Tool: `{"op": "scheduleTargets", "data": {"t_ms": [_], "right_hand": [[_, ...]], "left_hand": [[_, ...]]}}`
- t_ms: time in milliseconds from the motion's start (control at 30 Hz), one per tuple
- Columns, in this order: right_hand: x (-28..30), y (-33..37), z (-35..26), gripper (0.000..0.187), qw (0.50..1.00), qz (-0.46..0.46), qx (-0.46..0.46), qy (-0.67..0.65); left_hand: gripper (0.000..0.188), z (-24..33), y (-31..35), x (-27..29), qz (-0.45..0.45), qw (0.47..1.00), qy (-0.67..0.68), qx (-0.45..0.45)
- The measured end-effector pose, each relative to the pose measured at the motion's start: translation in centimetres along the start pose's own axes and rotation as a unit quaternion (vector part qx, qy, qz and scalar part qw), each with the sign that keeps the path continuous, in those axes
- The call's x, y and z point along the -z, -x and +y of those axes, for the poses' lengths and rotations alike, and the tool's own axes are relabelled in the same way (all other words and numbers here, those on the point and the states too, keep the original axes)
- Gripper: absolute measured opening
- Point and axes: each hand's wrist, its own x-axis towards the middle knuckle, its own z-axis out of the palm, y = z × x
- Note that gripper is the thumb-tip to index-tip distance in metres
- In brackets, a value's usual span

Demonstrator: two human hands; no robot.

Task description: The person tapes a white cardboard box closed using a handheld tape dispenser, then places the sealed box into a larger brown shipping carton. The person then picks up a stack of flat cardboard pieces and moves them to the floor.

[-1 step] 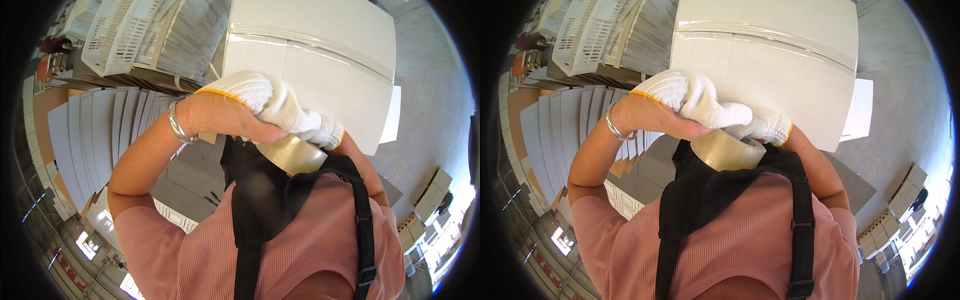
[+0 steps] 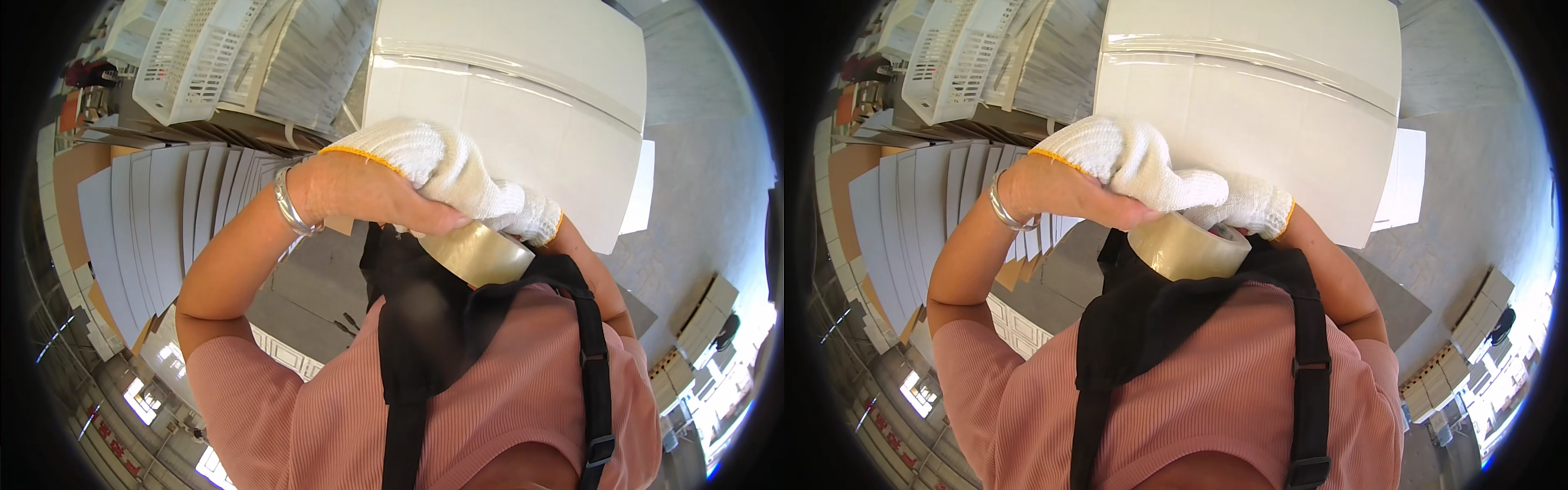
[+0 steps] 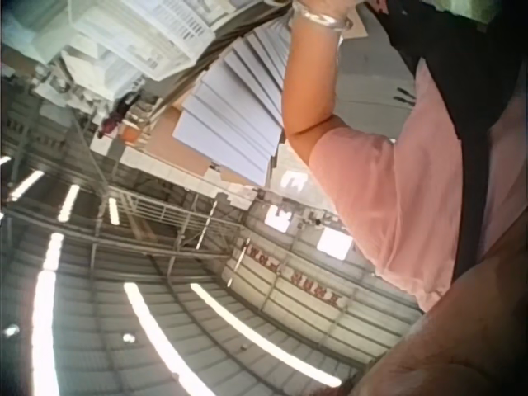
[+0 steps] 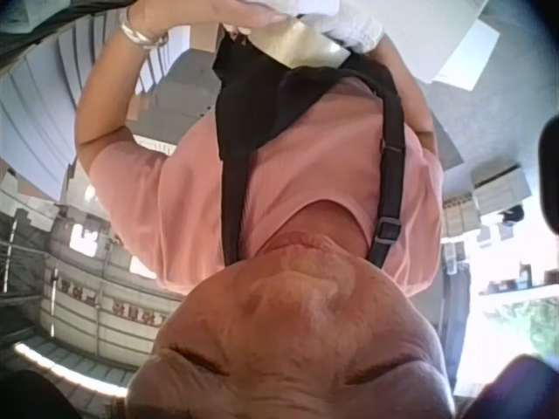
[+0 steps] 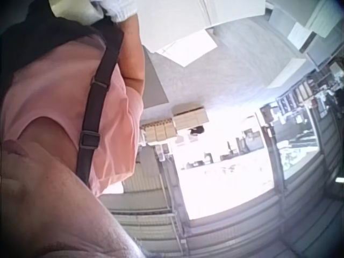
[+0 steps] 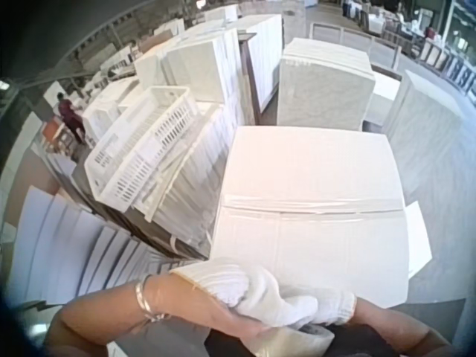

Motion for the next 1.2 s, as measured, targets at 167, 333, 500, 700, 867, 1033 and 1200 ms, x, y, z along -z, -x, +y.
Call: {"op": "scheduleTargets", "data": {"t_ms": [167, 333, 500, 700, 867, 1033, 1200], "right_hand": [[-0.3, 0.0, -0.7, 0.046, 0.999, -0.028, 0.024, 0.019], [-1.9, 0.3, -1.8, 0.042, 0.997, 0.015, 0.017, -0.076], [-0.5, -0.1, -0.1, 0.034, 0.998, 0.026, -0.015, -0.062], [-0.8, -0.2, -0.6, 0.035, 0.998, 0.034, -0.035, -0.036], [-1.0, 0.0, -1.2, 0.036, 0.999, 0.019, -0.031, -0.034], [-0.9, -0.1, -1.1, 0.04, 0.999, 0.026, -0.04, -0.013], [-0.9, 0.2, -0.5, 0.041, 0.996, 0.05, -0.036, -0.07]], "left_hand": [[0.029, -0.7, 0.2, 0.2, -0.002, 0.996, 0.022, 0.086], [0.075, -2.5, 0.6, -0.5, -0.017, 0.993, 0.007, 0.12], [0.039, -2.4, 0.6, -1.0, -0.002, 0.989, 0.039, 0.141], [0.029, -1.9, 1.0, -1.1, 0.041, 0.994, 0.035, 0.096], [0.031, -1.8, 1.2, -1.1, 0.039, 0.988, 0.13, 0.075], [0.062, -1.9, 1.5, -1.0, 0.012, 0.992, 0.079, 0.097], [0.042, -2.0, 1.2, -1.3, 0.009, 0.987, 0.14, 0.073]]}}
